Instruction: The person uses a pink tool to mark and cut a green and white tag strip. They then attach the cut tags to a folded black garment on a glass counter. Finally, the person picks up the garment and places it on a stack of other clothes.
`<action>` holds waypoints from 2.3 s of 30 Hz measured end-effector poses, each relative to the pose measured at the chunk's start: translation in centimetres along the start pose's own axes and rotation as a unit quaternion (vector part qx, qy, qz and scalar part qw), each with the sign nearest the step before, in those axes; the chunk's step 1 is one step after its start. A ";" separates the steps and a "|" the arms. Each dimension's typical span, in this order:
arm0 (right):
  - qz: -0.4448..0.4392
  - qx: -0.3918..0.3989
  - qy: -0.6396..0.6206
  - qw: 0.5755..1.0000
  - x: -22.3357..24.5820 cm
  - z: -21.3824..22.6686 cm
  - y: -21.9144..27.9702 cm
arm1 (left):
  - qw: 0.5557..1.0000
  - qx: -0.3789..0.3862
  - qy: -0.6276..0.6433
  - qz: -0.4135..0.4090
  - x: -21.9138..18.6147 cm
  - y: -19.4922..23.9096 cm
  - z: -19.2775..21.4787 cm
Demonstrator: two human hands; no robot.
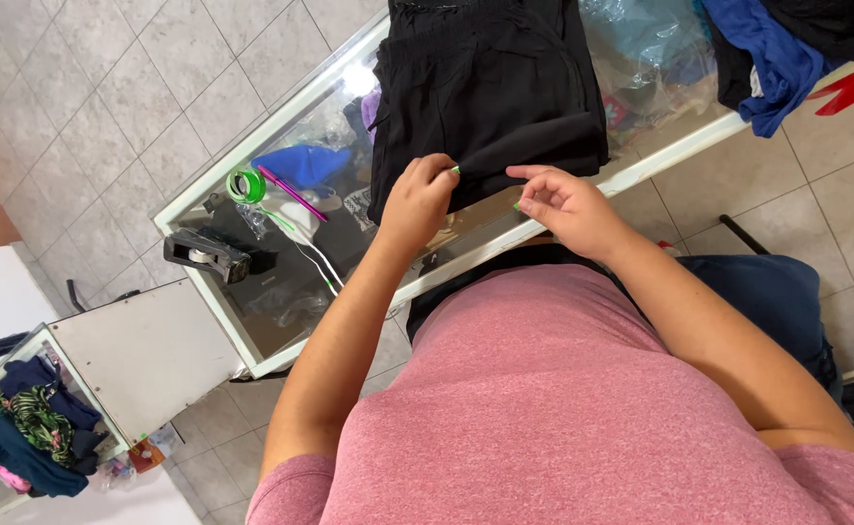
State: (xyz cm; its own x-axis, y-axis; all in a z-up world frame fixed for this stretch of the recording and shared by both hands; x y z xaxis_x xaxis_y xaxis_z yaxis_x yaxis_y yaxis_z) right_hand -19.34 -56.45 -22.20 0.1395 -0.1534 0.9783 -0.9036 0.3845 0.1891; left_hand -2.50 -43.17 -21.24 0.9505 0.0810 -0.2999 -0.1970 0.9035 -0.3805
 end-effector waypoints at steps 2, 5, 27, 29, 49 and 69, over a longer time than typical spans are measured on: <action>-0.012 -0.004 -0.033 0.999 -0.6 0.0 -0.1 | 0.999 -0.013 -0.003 -0.031 -0.7 0.2 0.8; -0.013 -0.004 -0.022 1.000 -0.7 0.1 0.2 | 1.000 -0.008 0.013 -0.013 -1.5 0.6 1.7; 0.075 -0.159 0.142 0.974 0.6 -3.7 -1.1 | 0.948 0.223 0.103 0.204 3.6 1.2 -1.6; 0.059 -0.174 0.166 0.969 -0.4 -5.1 0.0 | 0.942 0.234 0.118 0.211 3.3 2.5 -1.8; -0.072 -0.271 -0.084 0.956 -9.1 -7.4 -1.8 | 0.948 0.246 0.138 0.146 2.5 2.3 0.3; -0.098 -0.260 -0.035 0.960 -7.1 -8.3 -1.9 | 0.941 0.255 0.140 0.170 3.0 2.6 -0.9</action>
State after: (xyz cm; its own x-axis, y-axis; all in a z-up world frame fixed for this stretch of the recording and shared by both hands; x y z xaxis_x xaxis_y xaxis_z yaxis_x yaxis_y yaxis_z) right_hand -15.25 -48.54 -28.81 0.2422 -0.3225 0.9151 -0.5366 0.7412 0.4033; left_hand -0.36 -40.92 -23.90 0.7387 0.3526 -0.5745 -0.2696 0.9357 0.2276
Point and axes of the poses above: each hand's wrist, its own y-axis away from the middle knuckle, its own z-axis out of the back of the hand, x = y × z, the point moved 5 cm from there along -y, towards the middle knuckle, and after that the axes turned 3 degrees about -z, right-handed, at the moved point
